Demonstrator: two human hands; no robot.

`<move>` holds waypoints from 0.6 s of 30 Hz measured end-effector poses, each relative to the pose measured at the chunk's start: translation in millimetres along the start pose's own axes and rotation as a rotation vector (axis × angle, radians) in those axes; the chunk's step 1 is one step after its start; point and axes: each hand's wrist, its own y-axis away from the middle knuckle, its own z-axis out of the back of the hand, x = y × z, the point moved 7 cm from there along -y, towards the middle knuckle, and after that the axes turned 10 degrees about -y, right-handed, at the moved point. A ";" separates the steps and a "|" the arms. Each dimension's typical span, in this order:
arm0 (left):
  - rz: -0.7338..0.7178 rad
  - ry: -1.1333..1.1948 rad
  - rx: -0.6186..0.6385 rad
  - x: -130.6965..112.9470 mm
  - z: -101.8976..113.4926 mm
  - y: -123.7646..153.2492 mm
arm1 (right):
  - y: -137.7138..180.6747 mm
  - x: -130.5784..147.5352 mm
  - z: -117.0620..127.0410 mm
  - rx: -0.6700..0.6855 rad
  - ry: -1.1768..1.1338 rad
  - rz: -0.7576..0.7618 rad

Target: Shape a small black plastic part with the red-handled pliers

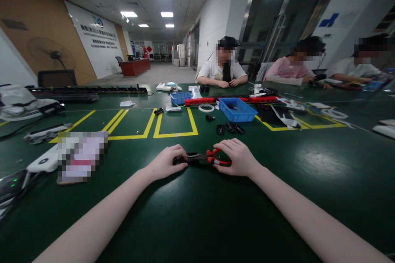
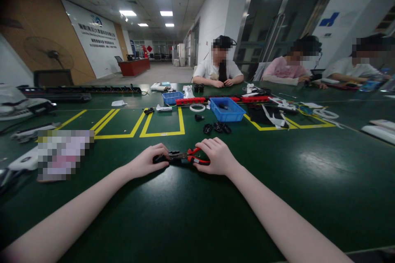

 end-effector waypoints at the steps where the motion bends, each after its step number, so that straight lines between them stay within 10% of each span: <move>1: -0.001 -0.003 0.000 0.2 -0.3 0.1 | -0.2 0.9 -0.9 0.005 -0.003 0.002; 18: 0.010 -0.039 0.004 -1.6 0.7 0.7 | -4.1 7.1 -7.5 0.089 -0.001 -0.026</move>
